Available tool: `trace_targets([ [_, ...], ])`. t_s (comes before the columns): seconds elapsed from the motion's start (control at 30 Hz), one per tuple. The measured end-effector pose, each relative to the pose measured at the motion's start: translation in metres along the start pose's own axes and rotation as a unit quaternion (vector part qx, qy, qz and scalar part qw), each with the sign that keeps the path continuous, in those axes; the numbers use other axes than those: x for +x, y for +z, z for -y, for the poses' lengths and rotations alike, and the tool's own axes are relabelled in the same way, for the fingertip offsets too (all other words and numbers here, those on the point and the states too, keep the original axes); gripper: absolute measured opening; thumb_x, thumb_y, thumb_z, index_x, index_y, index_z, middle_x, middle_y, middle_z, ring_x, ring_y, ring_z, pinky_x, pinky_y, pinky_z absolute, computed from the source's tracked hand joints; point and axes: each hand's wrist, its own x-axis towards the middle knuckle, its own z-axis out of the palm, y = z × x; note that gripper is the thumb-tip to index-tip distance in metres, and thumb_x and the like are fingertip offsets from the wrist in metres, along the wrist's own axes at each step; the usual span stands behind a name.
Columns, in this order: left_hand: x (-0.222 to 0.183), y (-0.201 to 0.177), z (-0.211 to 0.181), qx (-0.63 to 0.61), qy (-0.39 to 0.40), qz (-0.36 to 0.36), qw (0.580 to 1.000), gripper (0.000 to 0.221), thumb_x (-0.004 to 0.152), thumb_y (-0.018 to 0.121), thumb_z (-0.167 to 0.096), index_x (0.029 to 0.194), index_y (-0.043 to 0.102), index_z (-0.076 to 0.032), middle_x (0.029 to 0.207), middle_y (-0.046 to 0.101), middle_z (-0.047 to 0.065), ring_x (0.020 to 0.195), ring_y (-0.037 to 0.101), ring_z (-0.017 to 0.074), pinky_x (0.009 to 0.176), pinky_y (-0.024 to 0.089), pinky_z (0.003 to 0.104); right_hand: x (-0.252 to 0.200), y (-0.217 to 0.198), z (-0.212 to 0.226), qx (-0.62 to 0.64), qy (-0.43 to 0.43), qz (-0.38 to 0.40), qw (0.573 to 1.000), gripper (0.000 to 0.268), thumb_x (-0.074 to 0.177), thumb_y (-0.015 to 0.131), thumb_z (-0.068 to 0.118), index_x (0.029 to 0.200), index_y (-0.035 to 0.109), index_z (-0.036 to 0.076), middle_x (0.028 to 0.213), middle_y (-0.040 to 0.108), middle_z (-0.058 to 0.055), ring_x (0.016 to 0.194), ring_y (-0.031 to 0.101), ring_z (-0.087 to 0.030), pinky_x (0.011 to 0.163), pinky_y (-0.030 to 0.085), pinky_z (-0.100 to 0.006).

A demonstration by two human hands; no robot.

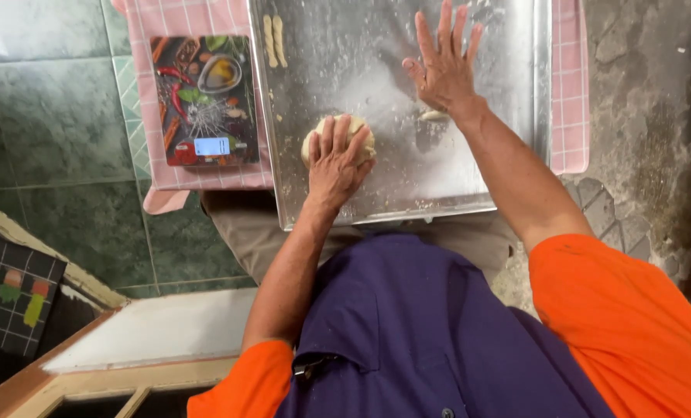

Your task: The person is preparing pastries by pinching off small pieces of dough, rolling them into thin strips on a metal tray, and braiding the strips together.

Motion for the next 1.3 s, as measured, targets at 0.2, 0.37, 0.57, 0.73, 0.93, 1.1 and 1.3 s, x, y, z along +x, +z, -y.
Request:
trace_targets([
  [0.2, 0.005, -0.003, 0.001, 0.009, -0.002, -0.027, 1.0, 0.072, 0.091, 0.069, -0.056, 0.155, 0.043, -0.035, 0.168, 0.029, 0.004, 0.157, 0.018, 0.034, 0.123, 0.018, 0.058, -0.059, -0.033, 0.054, -0.003, -0.011, 0.089, 0.996, 0.079, 0.107, 0.005, 0.072, 0.164, -0.021, 0.024, 0.165, -0.031, -0.018, 0.158, -0.017, -0.042, 0.127, -0.007, -0.068],
  [0.37, -0.002, -0.019, -0.004, -0.028, -0.03, 0.028, 0.999, 0.068, 0.092, 0.068, -0.055, 0.152, 0.047, -0.033, 0.166, 0.029, 0.009, 0.157, 0.018, 0.0369, 0.124, 0.014, 0.06, -0.108, 0.023, 0.048, 0.069, -0.032, -0.036, 0.996, 0.089, 0.102, 0.029, 0.076, 0.168, 0.023, 0.017, 0.169, 0.008, -0.031, 0.155, 0.002, -0.051, 0.117, -0.006, -0.069],
  [0.57, 0.003, -0.017, 0.0, -0.029, -0.018, 0.019, 0.999, 0.067, 0.091, 0.067, -0.054, 0.152, 0.046, -0.033, 0.165, 0.03, 0.009, 0.156, 0.019, 0.038, 0.123, 0.015, 0.062, -0.021, -0.013, 0.026, 0.073, 0.045, -0.028, 0.996, 0.087, 0.103, 0.035, 0.072, 0.169, 0.012, 0.02, 0.171, 0.001, -0.03, 0.156, -0.001, -0.054, 0.116, -0.008, -0.075],
  [0.73, 0.0, -0.009, 0.0, -0.024, -0.017, 0.019, 0.999, 0.07, 0.088, 0.07, -0.055, 0.15, 0.046, -0.034, 0.164, 0.032, 0.01, 0.155, 0.02, 0.0387, 0.122, 0.016, 0.063, -0.031, -0.004, 0.036, 0.06, 0.037, -0.029, 0.997, 0.084, 0.103, 0.029, 0.073, 0.169, 0.012, 0.023, 0.172, 0.001, -0.027, 0.157, -0.001, -0.05, 0.117, -0.01, -0.074],
  [0.93, 0.0, -0.018, -0.004, -0.023, -0.027, 0.03, 0.999, 0.067, 0.089, 0.068, -0.055, 0.15, 0.048, -0.034, 0.165, 0.031, 0.009, 0.156, 0.021, 0.0376, 0.122, 0.016, 0.061, -0.123, 0.023, 0.075, 0.064, 0.006, -0.009, 0.998, 0.085, 0.102, 0.019, 0.075, 0.167, 0.022, 0.02, 0.169, 0.014, -0.029, 0.156, 0.01, -0.047, 0.118, 0.001, -0.072],
  [1.1, 0.001, -0.019, -0.004, -0.027, -0.024, 0.024, 0.999, 0.065, 0.09, 0.069, -0.054, 0.148, 0.048, -0.035, 0.165, 0.031, 0.009, 0.155, 0.022, 0.0377, 0.122, 0.018, 0.061, -0.062, 0.037, 0.038, -0.133, -0.067, -0.233, 0.961, 0.087, 0.099, 0.019, 0.079, 0.169, 0.018, 0.027, 0.173, 0.008, -0.022, 0.157, -0.002, -0.042, 0.119, -0.009, -0.063],
  [1.3, 0.001, -0.014, -0.004, -0.029, -0.02, 0.005, 0.999, 0.063, 0.09, 0.069, -0.055, 0.147, 0.05, -0.034, 0.164, 0.032, 0.008, 0.156, 0.022, 0.0375, 0.122, 0.017, 0.061, -0.02, -0.002, 0.023, 0.034, -0.026, -0.027, 0.999, 0.078, 0.104, 0.02, 0.073, 0.168, 0.019, 0.028, 0.171, 0.008, -0.027, 0.156, 0.011, -0.051, 0.116, -0.002, -0.077],
])
